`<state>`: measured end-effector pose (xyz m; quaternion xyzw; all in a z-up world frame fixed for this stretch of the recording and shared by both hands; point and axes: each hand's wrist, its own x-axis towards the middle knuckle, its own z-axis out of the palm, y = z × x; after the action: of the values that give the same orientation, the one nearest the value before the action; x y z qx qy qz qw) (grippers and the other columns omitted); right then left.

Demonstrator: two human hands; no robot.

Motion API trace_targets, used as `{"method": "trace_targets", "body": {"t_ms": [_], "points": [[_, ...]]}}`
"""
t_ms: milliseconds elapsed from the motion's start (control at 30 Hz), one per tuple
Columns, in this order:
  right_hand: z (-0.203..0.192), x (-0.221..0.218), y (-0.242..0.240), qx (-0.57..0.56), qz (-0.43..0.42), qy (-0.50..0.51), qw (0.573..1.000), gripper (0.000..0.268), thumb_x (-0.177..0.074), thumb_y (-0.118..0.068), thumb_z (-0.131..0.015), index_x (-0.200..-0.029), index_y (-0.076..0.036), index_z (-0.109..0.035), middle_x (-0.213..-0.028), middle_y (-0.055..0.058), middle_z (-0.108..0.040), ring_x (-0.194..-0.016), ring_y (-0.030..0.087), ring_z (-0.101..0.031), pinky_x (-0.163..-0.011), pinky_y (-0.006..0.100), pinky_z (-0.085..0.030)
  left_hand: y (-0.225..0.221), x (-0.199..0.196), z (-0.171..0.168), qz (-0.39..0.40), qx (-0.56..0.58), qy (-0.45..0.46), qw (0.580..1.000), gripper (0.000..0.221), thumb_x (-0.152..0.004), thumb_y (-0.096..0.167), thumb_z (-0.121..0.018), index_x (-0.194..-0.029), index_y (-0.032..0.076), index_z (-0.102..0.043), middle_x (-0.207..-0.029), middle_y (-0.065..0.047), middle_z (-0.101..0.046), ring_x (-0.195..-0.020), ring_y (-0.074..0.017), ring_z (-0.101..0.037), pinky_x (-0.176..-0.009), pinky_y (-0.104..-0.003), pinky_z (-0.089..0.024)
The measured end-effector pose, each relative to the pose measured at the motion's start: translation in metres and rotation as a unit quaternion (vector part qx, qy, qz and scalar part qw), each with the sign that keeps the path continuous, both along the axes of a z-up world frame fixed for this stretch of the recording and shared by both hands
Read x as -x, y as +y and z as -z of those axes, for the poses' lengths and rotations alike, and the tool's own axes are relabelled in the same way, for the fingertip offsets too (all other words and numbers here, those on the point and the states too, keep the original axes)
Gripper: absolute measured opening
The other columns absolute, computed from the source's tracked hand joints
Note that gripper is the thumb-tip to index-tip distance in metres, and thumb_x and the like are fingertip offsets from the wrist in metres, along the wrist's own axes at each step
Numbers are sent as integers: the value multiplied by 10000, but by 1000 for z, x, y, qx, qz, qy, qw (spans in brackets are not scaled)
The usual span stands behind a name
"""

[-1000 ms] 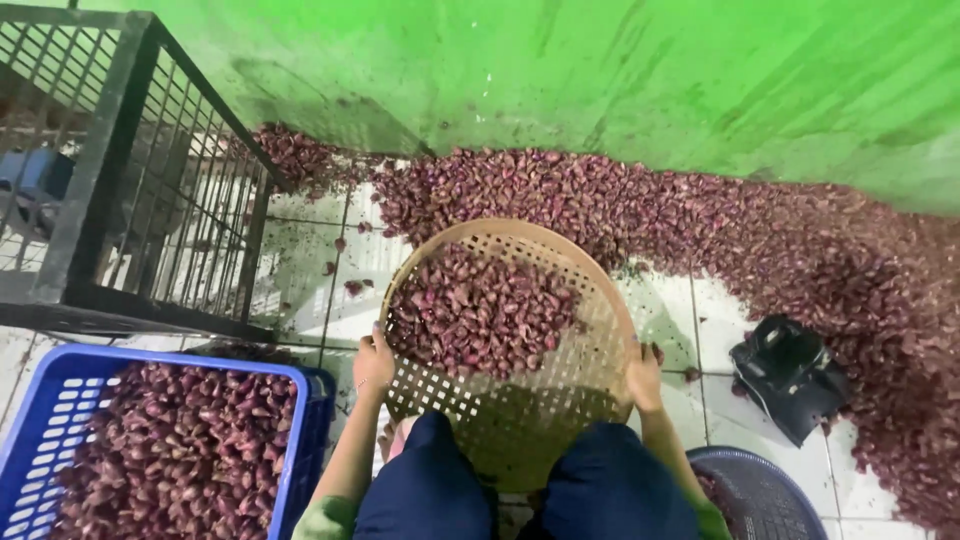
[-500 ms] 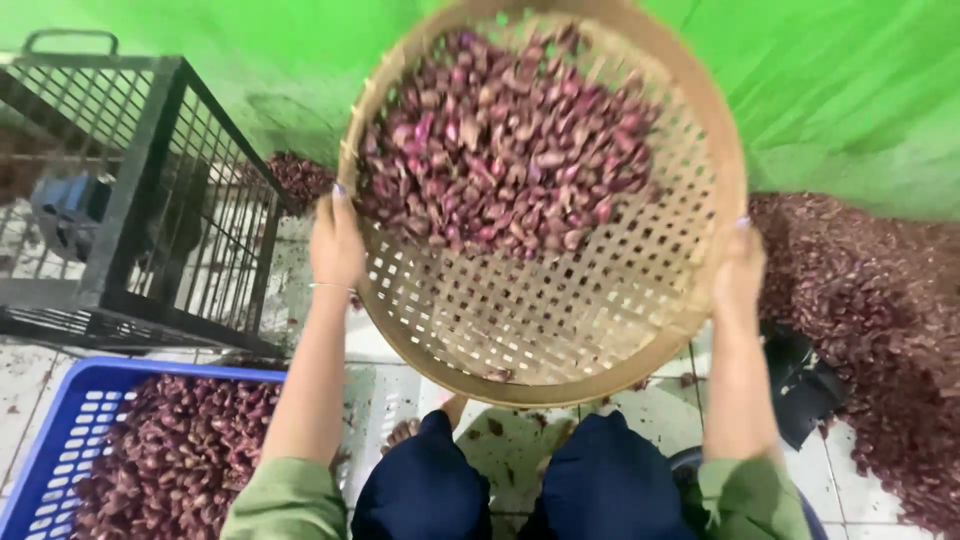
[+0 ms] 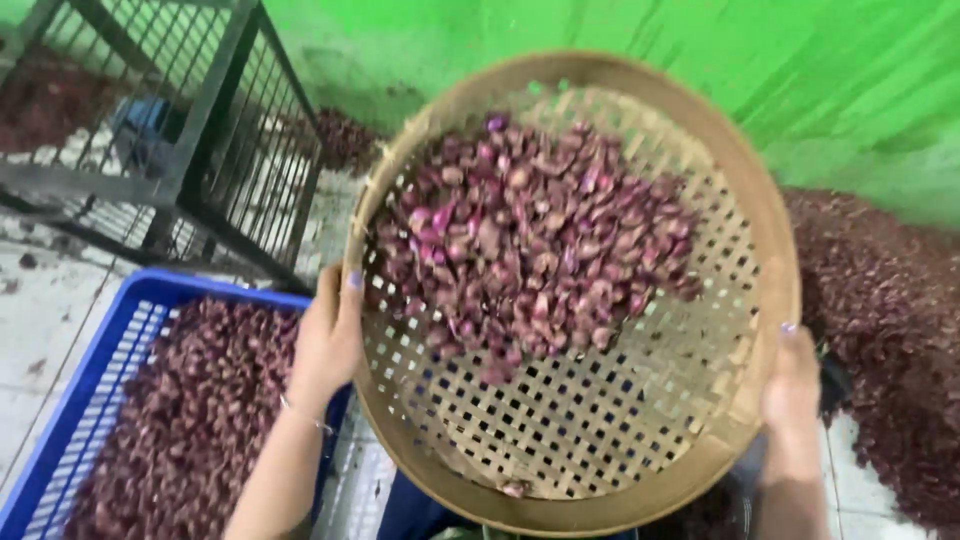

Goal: The person scoops shallots from a pile on the floor into a round woven basket using a black dustpan. They then shake the basket to separate debris and manually sort the shallots, transferring them into a blue plastic crate. The process is repeated multiple times.

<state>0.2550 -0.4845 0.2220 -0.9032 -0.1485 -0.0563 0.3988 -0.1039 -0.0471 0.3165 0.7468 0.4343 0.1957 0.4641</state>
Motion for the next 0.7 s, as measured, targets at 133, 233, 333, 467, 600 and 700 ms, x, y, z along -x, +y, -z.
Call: {"method": "trace_targets", "body": {"t_ms": [133, 233, 333, 467, 600, 700], "points": [[22, 66, 4, 6, 54, 166, 985, 524, -1091, -457, -380, -1370, -25, -481, -1371, 193, -516, -1250, 316, -462, -1040, 424, -313, -37, 38, 59, -20, 60, 31, 998, 549, -1019, 464, -305, -1405, 122, -492, -1018, -99, -595, -870, -271, -532, -728, -392, -394], [7, 92, 20, 14, 96, 251, 963, 725, -1019, -521, -353, -1550, -26, -349, -1607, 181, -334, -1483, 308, -301, -1207, 407, -192, -49, 55, 91, -46, 67, 23, 996, 506, -1028, 411, -307, -1390, 129, -523, -956, -83, -545, -847, -261, -496, -720, -395, -365], [-10, 116, 19, 41, 119, 279, 952, 721, -1012, -534, -323, -1563, -69, -348, -1622, 161, -319, -1501, 319, -278, -1220, 417, -177, -67, 70, 86, -45, 72, 35, 996, 532, -1044, 397, -279, -1420, 94, -501, -650, -13, -475, -520, -155, -412, -507, -338, -311], [-78, 159, 60, 39, 197, 373, 906, 683, -1019, -515, -260, -1614, -181, -233, -1670, 118, -217, -1523, 374, -208, -1233, 575, -175, -72, 67, 81, -32, 76, 57, 995, 659, -1023, 485, -226, -1475, 68, -463, -788, -44, -575, -587, -168, -492, -520, -323, -359], [-82, 152, 60, 65, 208, 403, 889, 713, -1012, -551, -248, -1624, -192, -179, -1693, 76, -160, -1550, 341, -159, -1260, 562, -114, -64, 55, 91, -23, 101, 115, 988, 689, -1004, 525, -242, -1495, 86, -446, -1411, -178, -597, -1262, -368, -589, -995, -475, -482], [-59, 127, 49, 143, 24, 15, 989, 489, -1060, -134, -539, -1473, 99, -418, -1419, 287, -413, -1309, 412, -427, -1083, 545, -383, -65, 33, 82, -48, -358, 125, 924, 558, -1049, 368, -505, -1465, -2, -471, -1351, -235, -467, -1157, -422, -494, -875, -545, -448]]}}
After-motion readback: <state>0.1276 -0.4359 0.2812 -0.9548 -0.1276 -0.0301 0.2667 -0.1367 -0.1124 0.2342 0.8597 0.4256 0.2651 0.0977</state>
